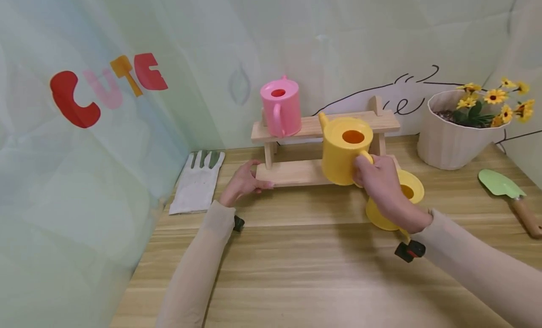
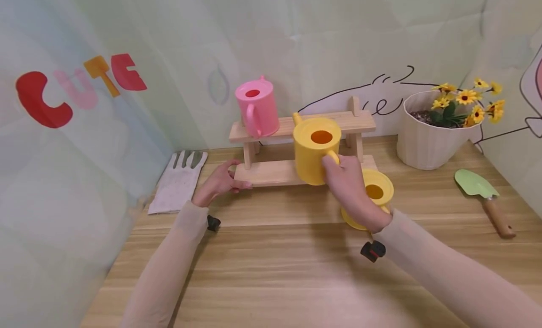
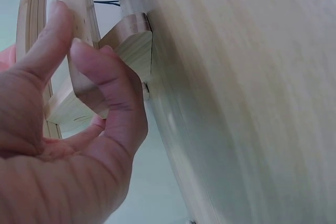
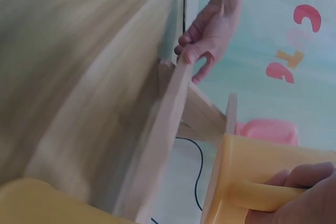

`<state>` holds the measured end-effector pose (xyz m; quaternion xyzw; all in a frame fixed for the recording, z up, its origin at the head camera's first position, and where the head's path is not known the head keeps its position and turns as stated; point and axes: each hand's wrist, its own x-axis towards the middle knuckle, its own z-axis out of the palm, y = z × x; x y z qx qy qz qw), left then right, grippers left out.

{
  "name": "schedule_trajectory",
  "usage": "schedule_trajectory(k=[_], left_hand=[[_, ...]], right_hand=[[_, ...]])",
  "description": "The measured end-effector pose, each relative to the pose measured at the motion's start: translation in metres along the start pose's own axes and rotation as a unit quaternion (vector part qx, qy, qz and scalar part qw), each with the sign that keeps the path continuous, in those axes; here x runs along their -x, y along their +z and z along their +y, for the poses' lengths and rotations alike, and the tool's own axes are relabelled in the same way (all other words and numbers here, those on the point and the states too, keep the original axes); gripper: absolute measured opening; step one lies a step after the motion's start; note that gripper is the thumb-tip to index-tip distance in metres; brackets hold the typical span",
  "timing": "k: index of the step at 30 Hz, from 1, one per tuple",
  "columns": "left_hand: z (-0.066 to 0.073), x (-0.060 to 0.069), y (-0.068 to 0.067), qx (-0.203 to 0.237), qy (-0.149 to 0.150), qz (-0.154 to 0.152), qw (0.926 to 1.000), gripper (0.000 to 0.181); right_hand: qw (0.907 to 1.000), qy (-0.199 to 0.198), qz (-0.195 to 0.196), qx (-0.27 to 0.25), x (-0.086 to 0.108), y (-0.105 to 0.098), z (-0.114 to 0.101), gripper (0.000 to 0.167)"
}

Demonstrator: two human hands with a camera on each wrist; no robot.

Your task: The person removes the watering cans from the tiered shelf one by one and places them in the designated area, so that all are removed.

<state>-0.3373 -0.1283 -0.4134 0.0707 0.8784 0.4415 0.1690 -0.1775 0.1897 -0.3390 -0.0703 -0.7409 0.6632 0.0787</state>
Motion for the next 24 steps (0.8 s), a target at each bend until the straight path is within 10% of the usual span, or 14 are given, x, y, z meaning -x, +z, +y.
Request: schedule_trajectory(k=[24], left_hand=[[-0.001, -0.002, 0.000, -0.003, -0.008, 0.000, 1.0000, 0.099]], right_hand=[[0.9978, 0.055, 0.011, 0.034, 0.047, 0.009, 0.046, 0.043]])
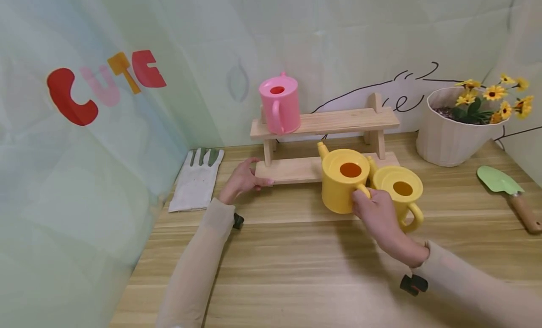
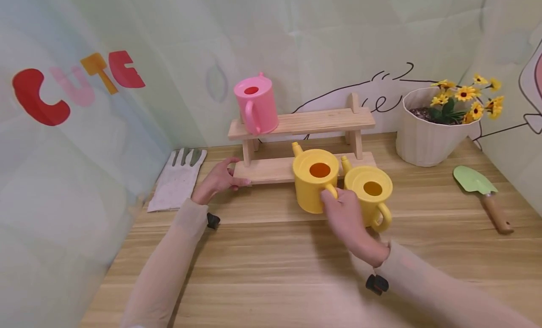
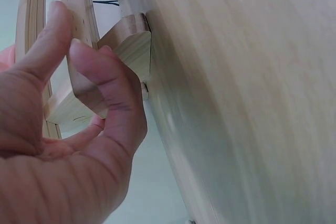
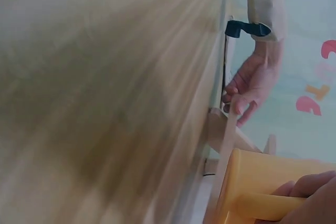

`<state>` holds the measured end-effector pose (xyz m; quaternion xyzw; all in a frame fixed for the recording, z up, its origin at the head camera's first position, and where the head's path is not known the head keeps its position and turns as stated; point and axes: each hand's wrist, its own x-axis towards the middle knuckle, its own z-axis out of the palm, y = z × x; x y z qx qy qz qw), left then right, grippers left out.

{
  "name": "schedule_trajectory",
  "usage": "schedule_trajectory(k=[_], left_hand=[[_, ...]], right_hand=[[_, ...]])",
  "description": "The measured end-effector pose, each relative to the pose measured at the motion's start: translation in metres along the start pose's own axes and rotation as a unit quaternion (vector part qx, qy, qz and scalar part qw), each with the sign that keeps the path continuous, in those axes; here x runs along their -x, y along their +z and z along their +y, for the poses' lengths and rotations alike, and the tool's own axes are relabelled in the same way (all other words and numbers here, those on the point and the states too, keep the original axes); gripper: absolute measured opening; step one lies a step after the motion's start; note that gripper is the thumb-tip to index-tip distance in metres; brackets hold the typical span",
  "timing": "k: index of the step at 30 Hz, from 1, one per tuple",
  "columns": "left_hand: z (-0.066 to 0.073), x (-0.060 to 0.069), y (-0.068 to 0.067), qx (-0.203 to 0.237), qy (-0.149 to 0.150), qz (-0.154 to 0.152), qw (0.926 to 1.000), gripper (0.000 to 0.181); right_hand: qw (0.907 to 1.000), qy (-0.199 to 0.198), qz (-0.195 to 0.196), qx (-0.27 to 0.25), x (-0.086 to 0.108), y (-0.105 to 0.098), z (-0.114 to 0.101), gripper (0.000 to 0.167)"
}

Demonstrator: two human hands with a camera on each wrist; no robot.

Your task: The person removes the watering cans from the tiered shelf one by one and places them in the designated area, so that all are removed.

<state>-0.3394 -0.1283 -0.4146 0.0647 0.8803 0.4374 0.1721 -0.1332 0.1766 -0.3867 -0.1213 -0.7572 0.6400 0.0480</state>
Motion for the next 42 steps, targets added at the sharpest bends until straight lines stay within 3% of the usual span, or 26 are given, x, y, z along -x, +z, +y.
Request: schedule_trajectory(k=[42], left_hand=[[0.000, 0.001, 0.001, 0.004, 0.011, 0.001, 0.9999, 0.098]], right_hand=[[0.9995, 0.030, 0.001, 0.006, 0.014, 0.008, 0.037, 0.042]])
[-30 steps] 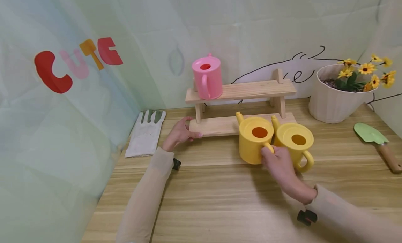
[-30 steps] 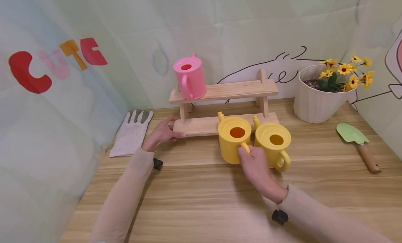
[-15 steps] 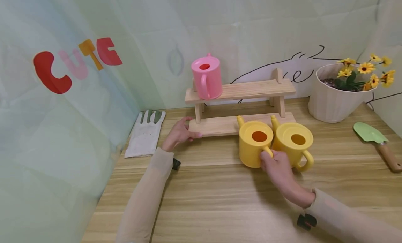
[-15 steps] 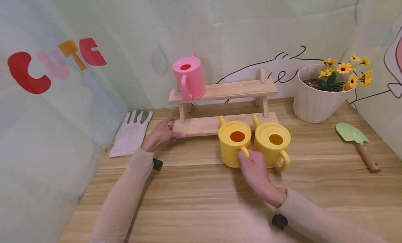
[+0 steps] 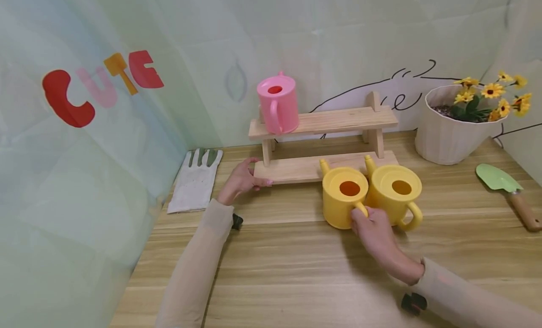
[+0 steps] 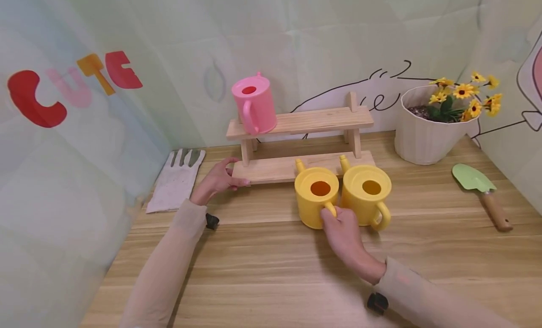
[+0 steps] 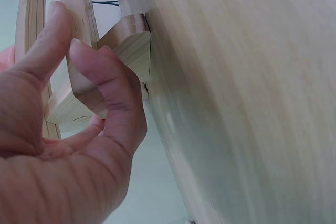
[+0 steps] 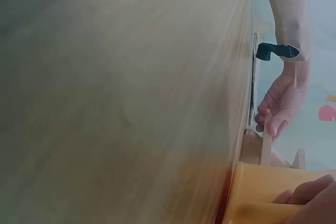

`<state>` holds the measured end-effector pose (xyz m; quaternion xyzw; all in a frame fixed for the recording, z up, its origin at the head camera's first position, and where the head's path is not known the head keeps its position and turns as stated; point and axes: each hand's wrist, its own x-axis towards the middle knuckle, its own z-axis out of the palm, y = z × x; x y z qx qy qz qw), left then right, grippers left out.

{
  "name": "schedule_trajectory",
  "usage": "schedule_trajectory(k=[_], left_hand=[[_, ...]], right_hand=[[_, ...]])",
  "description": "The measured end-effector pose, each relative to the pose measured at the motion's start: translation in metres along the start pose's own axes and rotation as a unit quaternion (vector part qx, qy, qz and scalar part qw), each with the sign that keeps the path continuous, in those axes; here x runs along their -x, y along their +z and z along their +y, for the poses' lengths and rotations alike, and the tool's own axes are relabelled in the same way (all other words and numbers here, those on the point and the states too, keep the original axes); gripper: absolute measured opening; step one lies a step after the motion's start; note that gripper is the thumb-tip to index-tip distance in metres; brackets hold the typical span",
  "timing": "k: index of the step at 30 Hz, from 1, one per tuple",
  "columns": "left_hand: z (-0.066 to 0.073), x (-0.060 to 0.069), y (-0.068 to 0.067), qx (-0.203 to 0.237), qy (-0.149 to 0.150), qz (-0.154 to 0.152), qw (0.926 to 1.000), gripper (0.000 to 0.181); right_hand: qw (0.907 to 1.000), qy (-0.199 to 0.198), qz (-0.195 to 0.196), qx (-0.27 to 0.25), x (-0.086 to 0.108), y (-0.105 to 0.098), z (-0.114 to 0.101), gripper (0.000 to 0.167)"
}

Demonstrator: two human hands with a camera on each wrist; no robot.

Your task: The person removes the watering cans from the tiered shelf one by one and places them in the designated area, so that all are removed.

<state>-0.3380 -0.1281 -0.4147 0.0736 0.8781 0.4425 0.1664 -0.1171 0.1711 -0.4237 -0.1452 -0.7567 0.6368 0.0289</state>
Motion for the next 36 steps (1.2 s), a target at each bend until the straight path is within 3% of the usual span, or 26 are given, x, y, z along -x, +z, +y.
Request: schedule_trajectory(k=[10, 28, 36], left_hand=[[-0.0011, 0.0003, -0.0018, -0.001, -0.009, 0.002, 1.0000, 0.098], [0.0014, 0.0009, -0.0017, 0.001, -0.011, 0.000, 0.9999, 0.098], [0.0023, 0.0007, -0.0015, 0.000, -0.008, -0.003, 1.0000, 0.098]], right_hand=[[0.9999, -0.002, 0.000, 0.014, 0.0014, 0.0033, 0.0029, 0.040], [0.9990, 0.034, -0.005, 0.028, 0.0041, 0.0016, -0.0008, 0.034], [0.9965, 0.040, -0.017, 0.071, 0.0060, -0.0057, -0.0030, 0.017]])
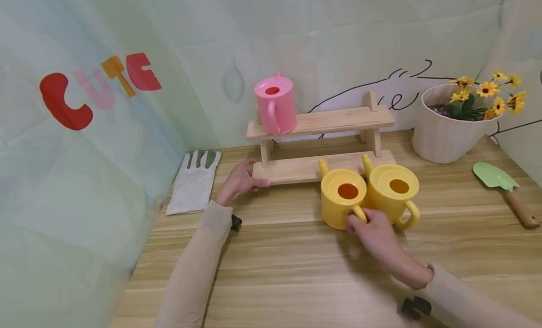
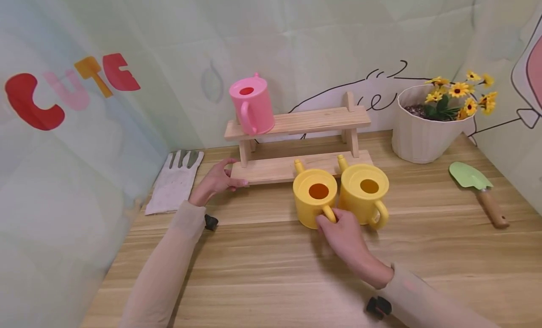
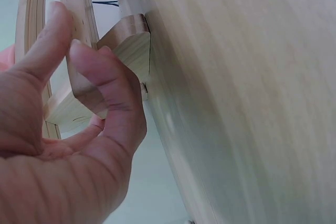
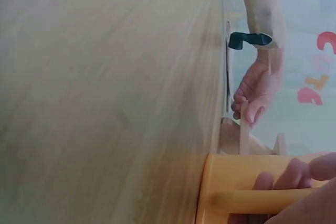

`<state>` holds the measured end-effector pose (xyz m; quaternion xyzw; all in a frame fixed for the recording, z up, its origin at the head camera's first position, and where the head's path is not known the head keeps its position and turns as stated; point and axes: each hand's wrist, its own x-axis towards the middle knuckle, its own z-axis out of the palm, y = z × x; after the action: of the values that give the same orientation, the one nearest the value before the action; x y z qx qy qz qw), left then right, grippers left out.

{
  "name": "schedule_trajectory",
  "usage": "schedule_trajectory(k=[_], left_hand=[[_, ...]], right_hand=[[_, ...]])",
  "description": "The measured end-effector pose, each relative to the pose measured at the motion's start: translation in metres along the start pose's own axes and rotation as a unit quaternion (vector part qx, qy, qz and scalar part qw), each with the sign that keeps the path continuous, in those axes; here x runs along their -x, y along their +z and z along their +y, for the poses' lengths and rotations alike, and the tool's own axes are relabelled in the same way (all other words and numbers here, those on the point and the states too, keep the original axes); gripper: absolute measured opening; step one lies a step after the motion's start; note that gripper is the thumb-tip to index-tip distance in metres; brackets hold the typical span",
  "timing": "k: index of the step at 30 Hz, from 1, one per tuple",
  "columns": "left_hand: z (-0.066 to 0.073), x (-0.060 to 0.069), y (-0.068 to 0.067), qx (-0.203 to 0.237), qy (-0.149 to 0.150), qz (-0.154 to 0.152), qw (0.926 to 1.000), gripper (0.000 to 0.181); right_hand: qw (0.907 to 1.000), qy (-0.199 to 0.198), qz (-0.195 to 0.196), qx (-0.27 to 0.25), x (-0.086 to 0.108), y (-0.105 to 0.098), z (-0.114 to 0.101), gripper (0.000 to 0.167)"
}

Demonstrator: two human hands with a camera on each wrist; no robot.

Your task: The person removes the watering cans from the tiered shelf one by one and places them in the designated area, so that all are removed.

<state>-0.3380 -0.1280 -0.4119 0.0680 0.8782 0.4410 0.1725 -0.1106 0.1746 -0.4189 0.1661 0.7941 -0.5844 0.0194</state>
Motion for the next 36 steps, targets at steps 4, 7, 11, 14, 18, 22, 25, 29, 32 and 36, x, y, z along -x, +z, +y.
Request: schedule_trajectory(k=[4, 7, 11, 14, 18, 22, 25, 29, 32, 36], left_hand=[[0.000, 0.000, 0.000, 0.002, -0.001, -0.001, 1.0000, 0.098], [-0.001, 0.000, 0.000, 0.000, -0.001, 0.000, 1.0000, 0.098], [-0.002, -0.001, 0.000, -0.008, -0.001, 0.000, 1.0000, 0.097], [-0.002, -0.001, 0.000, -0.011, 0.001, -0.001, 0.9999, 0.097], [-0.001, 0.000, 0.000, -0.008, 0.003, 0.000, 1.0000, 0.096], [-0.001, 0.000, 0.000, -0.006, 0.003, 0.001, 1.0000, 0.096], [0.000, 0.000, -0.001, -0.006, 0.002, 0.001, 1.0000, 0.095], [0.000, 0.000, -0.001, -0.003, -0.001, 0.001, 1.0000, 0.095], [-0.001, -0.001, -0.001, -0.004, -0.001, 0.000, 1.0000, 0.096], [-0.001, -0.001, 0.000, -0.011, -0.001, 0.001, 0.9999, 0.096]], right_hand=[[0.9999, -0.002, -0.003, 0.015, 0.002, -0.003, -0.001, 0.015], [0.9997, -0.008, -0.004, 0.022, 0.005, -0.006, -0.002, 0.018], [0.9995, -0.014, -0.011, 0.026, 0.007, -0.009, -0.003, 0.021], [0.9994, -0.015, -0.014, 0.028, 0.009, -0.011, -0.002, 0.023], [0.9993, -0.012, -0.009, 0.035, 0.010, -0.014, -0.002, 0.032], [0.9993, -0.006, -0.011, 0.037, 0.013, -0.018, -0.003, 0.041], [0.9989, -0.012, -0.015, 0.042, 0.015, -0.021, -0.005, 0.042], [0.9983, -0.030, -0.014, 0.047, 0.018, -0.025, -0.009, 0.043], [0.9980, -0.041, -0.012, 0.048, 0.020, -0.029, -0.012, 0.045], [0.9967, -0.059, -0.005, 0.057, 0.021, -0.032, -0.017, 0.046]])
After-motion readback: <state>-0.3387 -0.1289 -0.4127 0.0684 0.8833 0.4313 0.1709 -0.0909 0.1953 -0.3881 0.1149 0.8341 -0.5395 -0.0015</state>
